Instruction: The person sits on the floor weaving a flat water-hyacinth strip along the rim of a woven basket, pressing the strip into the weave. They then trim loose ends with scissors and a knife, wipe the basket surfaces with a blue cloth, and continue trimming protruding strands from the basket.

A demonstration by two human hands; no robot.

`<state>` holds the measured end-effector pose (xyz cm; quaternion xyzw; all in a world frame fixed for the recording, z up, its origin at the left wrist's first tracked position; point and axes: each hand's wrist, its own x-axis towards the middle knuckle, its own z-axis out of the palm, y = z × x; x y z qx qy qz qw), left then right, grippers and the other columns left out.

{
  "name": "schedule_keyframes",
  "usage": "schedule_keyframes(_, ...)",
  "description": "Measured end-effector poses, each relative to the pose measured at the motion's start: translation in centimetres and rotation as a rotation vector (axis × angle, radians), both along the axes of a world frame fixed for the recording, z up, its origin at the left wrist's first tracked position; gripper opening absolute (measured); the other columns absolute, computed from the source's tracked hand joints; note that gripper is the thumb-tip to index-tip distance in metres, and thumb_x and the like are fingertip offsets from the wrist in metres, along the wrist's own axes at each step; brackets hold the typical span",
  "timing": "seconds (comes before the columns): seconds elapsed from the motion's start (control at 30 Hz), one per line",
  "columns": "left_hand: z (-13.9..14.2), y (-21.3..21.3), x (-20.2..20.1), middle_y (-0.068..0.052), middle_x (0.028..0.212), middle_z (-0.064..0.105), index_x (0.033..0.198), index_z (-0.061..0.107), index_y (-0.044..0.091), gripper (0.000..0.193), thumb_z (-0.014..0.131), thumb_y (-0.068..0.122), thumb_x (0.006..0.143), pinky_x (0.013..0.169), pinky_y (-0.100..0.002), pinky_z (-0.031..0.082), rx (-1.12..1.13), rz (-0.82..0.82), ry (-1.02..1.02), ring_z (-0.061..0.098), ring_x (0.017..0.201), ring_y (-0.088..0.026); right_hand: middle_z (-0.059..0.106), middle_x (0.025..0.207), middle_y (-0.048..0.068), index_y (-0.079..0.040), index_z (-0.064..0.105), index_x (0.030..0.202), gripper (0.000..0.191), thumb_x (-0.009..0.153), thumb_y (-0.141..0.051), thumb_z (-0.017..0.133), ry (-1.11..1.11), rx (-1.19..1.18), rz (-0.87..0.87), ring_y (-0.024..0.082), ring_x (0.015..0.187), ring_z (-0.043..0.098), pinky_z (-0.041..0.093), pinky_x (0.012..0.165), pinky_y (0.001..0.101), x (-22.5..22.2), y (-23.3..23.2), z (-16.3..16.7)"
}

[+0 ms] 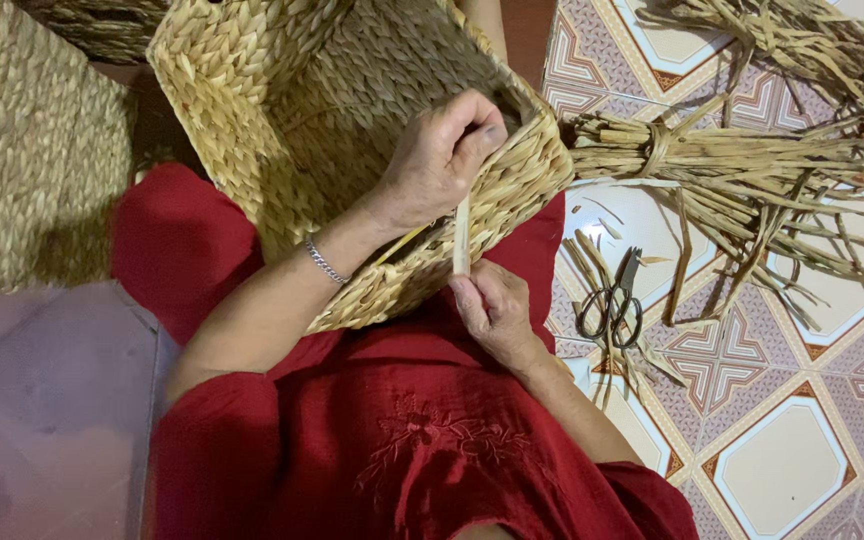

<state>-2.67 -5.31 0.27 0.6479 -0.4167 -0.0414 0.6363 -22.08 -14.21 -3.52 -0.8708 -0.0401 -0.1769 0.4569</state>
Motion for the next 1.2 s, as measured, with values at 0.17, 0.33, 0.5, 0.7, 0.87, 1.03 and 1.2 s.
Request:
schedule_keyframes(0.17, -0.2, -1.0, -0.2, -0.004, 0.082, 0.068, 0.098, 0.06, 0.002, 0.009, 0.064, 0.006, 0.105, 0.065, -0.029, 0.053, 0.028, 0.037, 0.108, 0.064, 0.074, -0.012, 0.05, 0.066, 0.009, -0.002, 0.054, 0.078, 0.022, 0.096, 0.002, 0.067, -0.003, 0.002, -0.023, 0.026, 0.057, 0.053, 0.041, 0.054, 0.0396, -0.3, 0.1, -0.1)
schedule_keyframes(0.33, -0.7, -1.6, -0.3, -0.004, 0.083, 0.068, 0.099, 0.061, 0.0, 0.009, 0.065, 0.006, 0.104, 0.067, -0.028, 0.053, -0.044, 0.055, 0.108, 0.063, 0.075, -0.011, 0.048, 0.067, 0.011, -0.001, 0.058, 0.082, 0.016, 0.094, 0.002, 0.066, 0.012, -0.057, -0.05, 0.028, 0.057, 0.052, 0.041, 0.054, 0.0405, -0.7, -0.3, -0.3)
schedule_keyframes(0.5, -1.1, -2.3, 0.0, -0.003, 0.083, 0.069, 0.098, 0.062, 0.001, 0.009, 0.066, 0.007, 0.104, 0.067, -0.027, 0.054, -0.076, 0.083, 0.088, 0.065, 0.075, -0.01, 0.047, 0.065, 0.01, -0.001, 0.052, 0.076, 0.026, 0.096, 0.0, 0.068, 0.025, -0.004, -0.072, 0.025, 0.054, 0.05, 0.039, 0.052, 0.0383, -0.6, 0.1, -0.3)
schedule_keyframes(0.7, 0.4, 1.5, 0.9, -0.004, 0.104, 0.07, 0.121, 0.057, 0.007, 0.014, 0.051, 0.007, 0.108, 0.068, -0.024, 0.063, -0.05, -0.117, 0.478, 0.069, 0.085, -0.009, 0.048, 0.06, 0.006, -0.001, 0.052, 0.068, 0.031, 0.095, -0.002, 0.067, 0.102, 0.058, -0.018, 0.017, 0.051, 0.049, 0.035, 0.048, 0.036, -2.2, -1.7, 2.4)
schedule_keyframes(0.87, 2.4, 6.5, -3.7, -0.02, 0.12, 0.061, 0.133, 0.051, 0.005, 0.049, 0.062, -0.001, 0.086, 0.089, -0.039, 0.058, 0.222, 0.0, -0.333, 0.061, 0.106, -0.027, 0.049, 0.056, 0.0, -0.008, 0.052, 0.064, 0.035, 0.096, -0.009, 0.067, -0.013, 0.169, 0.13, 0.011, 0.048, 0.047, 0.031, 0.043, 0.0303, -3.9, -2.1, 3.6)
schedule_keyframes(1.03, 2.6, 7.0, -6.5, -0.023, 0.125, 0.055, 0.137, 0.053, -0.001, 0.046, 0.068, 0.011, 0.095, 0.1, -0.048, 0.052, 0.304, 0.227, -0.617, 0.056, 0.118, -0.038, 0.048, 0.058, 0.0, -0.012, 0.058, 0.068, 0.034, 0.096, -0.023, 0.073, -0.194, -0.037, 0.4, 0.015, 0.055, 0.046, 0.036, 0.053, 0.0367, -3.1, 0.0, 4.4)
schedule_keyframes(1.2, 0.6, 7.5, -6.4, -0.018, 0.12, 0.06, 0.12, 0.061, -0.004, 0.023, 0.064, 0.009, 0.101, 0.099, -0.042, 0.061, 0.21, 0.254, -0.61, 0.063, 0.115, -0.033, 0.065, 0.092, 0.005, -0.015, 0.065, 0.085, 0.012, 0.086, -0.026, 0.063, -0.354, -0.146, 0.306, 0.024, 0.092, 0.06, 0.048, 0.083, 0.0422, 0.9, -2.4, 7.1)
